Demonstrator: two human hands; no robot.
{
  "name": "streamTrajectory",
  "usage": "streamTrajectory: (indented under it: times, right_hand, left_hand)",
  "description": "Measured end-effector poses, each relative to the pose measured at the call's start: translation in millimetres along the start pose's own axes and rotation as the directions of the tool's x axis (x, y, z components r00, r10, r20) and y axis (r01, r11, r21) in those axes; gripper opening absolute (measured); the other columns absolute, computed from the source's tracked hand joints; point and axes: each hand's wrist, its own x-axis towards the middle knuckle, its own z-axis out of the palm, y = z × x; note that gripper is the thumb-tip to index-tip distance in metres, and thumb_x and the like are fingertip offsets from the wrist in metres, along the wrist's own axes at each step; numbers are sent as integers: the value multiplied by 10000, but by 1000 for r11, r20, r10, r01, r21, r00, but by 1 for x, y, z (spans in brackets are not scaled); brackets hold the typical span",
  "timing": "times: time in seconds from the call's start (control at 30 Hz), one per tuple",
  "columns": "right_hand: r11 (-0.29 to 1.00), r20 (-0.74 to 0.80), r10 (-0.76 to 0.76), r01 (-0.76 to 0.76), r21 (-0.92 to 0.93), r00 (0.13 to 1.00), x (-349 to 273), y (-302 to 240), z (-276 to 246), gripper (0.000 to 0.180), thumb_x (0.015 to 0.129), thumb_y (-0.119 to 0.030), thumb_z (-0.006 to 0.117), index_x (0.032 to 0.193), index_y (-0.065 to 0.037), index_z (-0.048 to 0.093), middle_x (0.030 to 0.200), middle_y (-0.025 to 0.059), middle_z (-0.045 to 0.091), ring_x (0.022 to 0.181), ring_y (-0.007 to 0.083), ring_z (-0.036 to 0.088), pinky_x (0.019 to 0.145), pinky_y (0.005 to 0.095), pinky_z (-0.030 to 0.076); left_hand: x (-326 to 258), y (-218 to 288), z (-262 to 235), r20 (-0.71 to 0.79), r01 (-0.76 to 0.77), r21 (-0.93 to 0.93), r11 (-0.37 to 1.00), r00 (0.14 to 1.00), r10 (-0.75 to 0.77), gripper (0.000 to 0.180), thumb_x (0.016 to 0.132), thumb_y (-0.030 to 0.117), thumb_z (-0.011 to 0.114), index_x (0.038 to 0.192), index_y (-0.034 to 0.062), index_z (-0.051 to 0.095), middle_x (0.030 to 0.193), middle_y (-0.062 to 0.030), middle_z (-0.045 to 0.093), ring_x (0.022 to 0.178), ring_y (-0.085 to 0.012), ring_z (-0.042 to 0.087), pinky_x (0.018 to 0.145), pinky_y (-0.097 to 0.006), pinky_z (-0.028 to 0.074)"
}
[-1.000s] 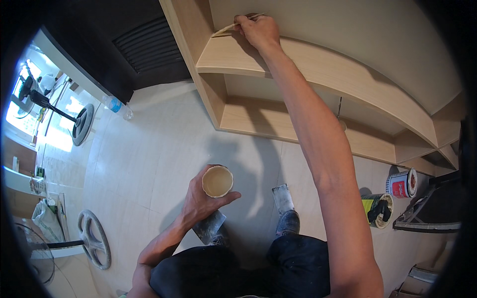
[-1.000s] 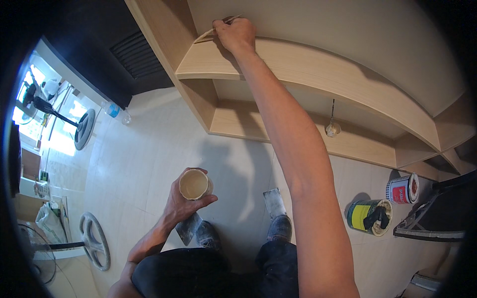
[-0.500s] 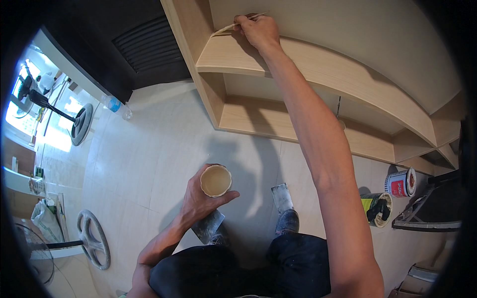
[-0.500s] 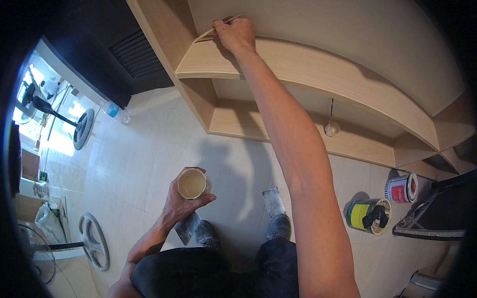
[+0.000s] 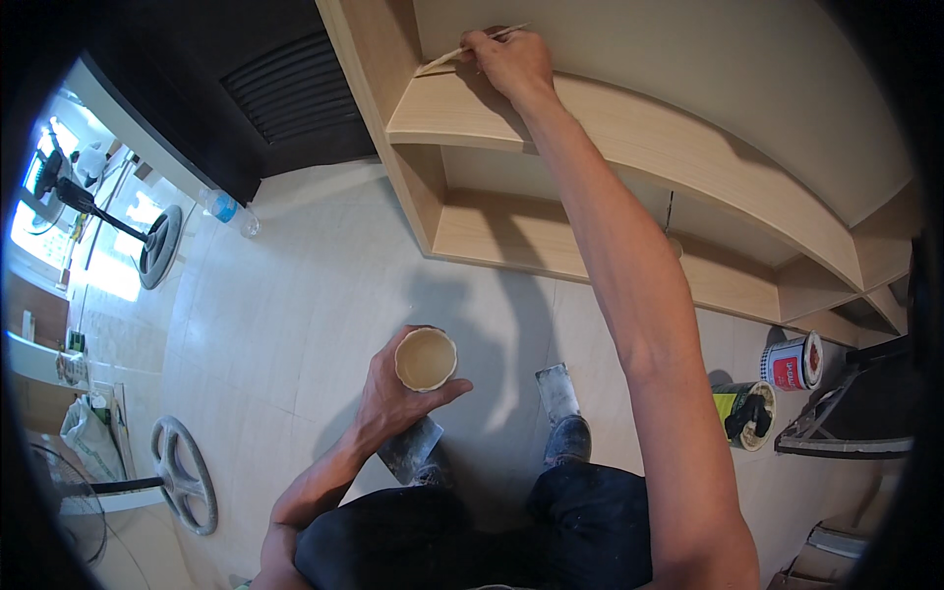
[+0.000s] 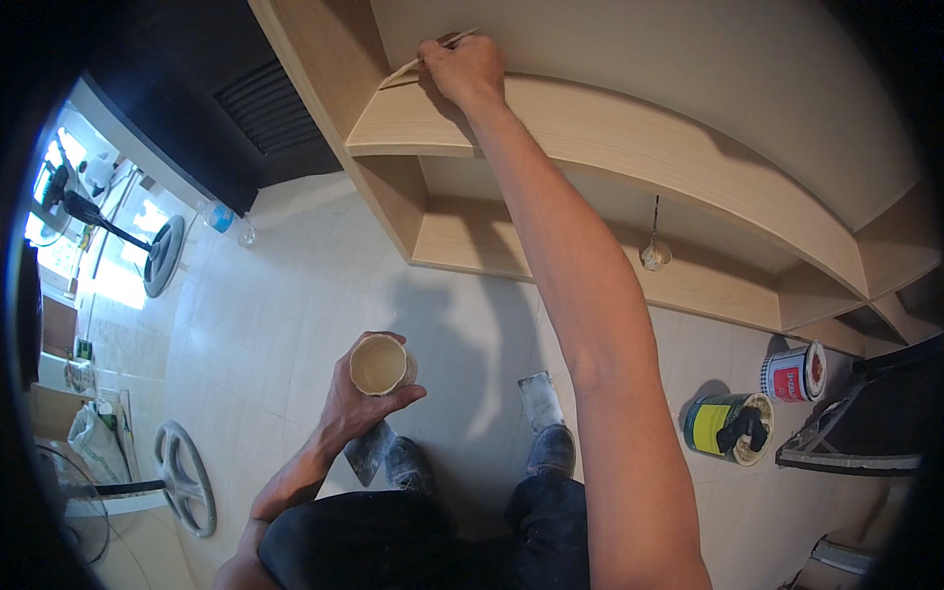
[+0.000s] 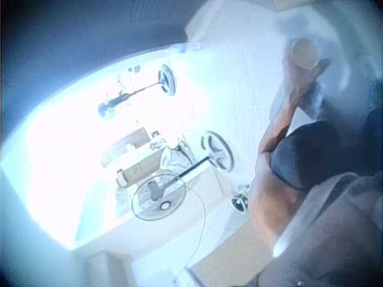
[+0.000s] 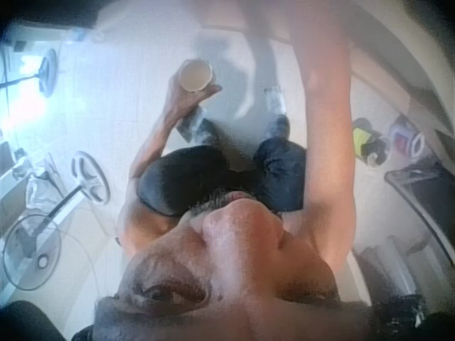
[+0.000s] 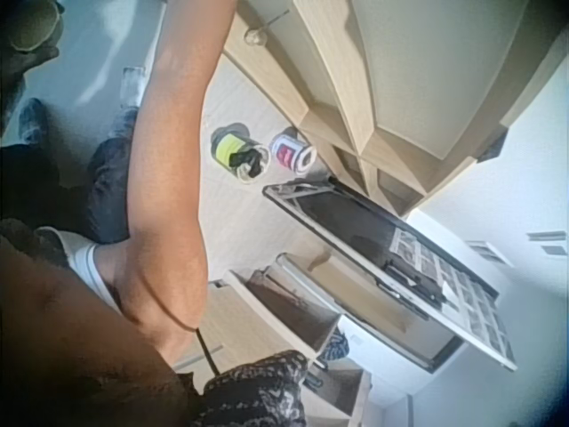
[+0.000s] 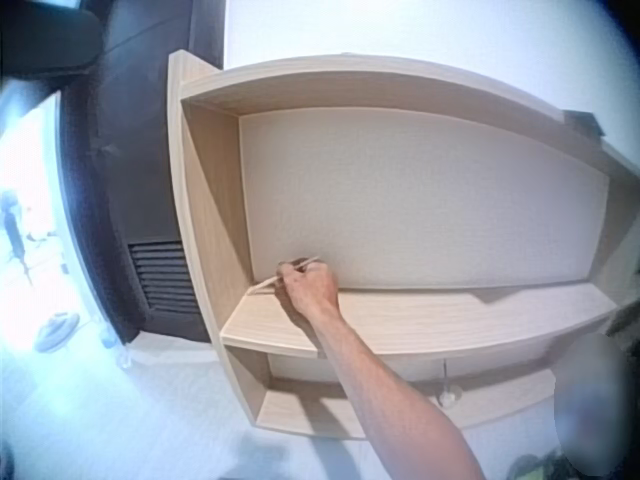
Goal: The person applies a finish to a wooden cabinet using a small brush and a cloth. They dip the brush into a container, apply the finish to the edges and surfaces, and wipe the area with a cloth. The person repeats this process on different sections of the cabinet.
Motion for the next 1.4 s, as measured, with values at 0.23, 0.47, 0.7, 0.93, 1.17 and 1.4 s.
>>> streamTrajectory:
  times: [0.23, 0.47, 0.7, 0.93, 1.17, 1.4]
  right_hand:
    - [995, 40, -4, 0, 98, 999, -4, -3, -2, 296, 816, -352, 695, 788, -90, 829, 785, 69, 790, 756, 196, 747, 797, 339, 581]
    - [998, 44, -7, 4, 61, 999, -5, -5, -4, 285, 803, -354, 695, 784, -104, 830, 787, 65, 789, 777, 196, 747, 795, 333, 578]
    - [1000, 16, -21, 21, 11, 1000, -4, -1, 1, 276, 823, -355, 699, 820, -115, 836, 834, 87, 794, 829, 231, 755, 842, 357, 579]
    - [1000, -9, -15, 15, 7, 1000, -2, 1, 5, 318, 845, -375, 707, 861, -82, 831, 883, 130, 794, 873, 279, 759, 878, 382, 577]
    - [998, -64, -55, 55, 2, 996, -3, 0, 5, 319, 839, -360, 703, 869, -70, 831, 873, 126, 795, 861, 262, 763, 873, 371, 582]
    - [999, 45, -46, 46, -2, 998, -8, -6, -4, 293, 835, -359, 712, 842, -92, 834, 822, 80, 794, 811, 207, 757, 824, 343, 584]
  left_hand:
    - [1, 1, 3, -30, -52, 11, 999, 998, 52, 603, 740, 275, 961, 1186, 19, 647, 1035, -90, 724, 964, -195, 703, 886, -356, 573]
    - [1, 2, 2, -25, -33, 19, 999, 999, 33, 616, 737, 281, 963, 1194, 18, 646, 1043, -89, 723, 971, -196, 702, 891, -356, 572]
    - [2, 0, 2, -21, -36, 26, 999, 999, 37, 630, 734, 301, 966, 1197, 22, 643, 1051, -91, 721, 979, -206, 703, 903, -363, 575]
    - [1, -3, 0, -26, -34, 26, 999, 999, 35, 639, 733, 316, 968, 1198, 23, 641, 1056, -94, 721, 990, -212, 707, 906, -371, 577]
    - [1, -3, 0, -14, -33, 16, 999, 999, 34, 640, 733, 321, 968, 1197, 23, 642, 1062, -93, 718, 990, -211, 705, 906, -368, 577]
    - [1, -1, 0, -16, -37, 15, 999, 999, 37, 636, 733, 310, 968, 1196, 20, 642, 1068, -92, 718, 992, -208, 704, 908, -363, 577]
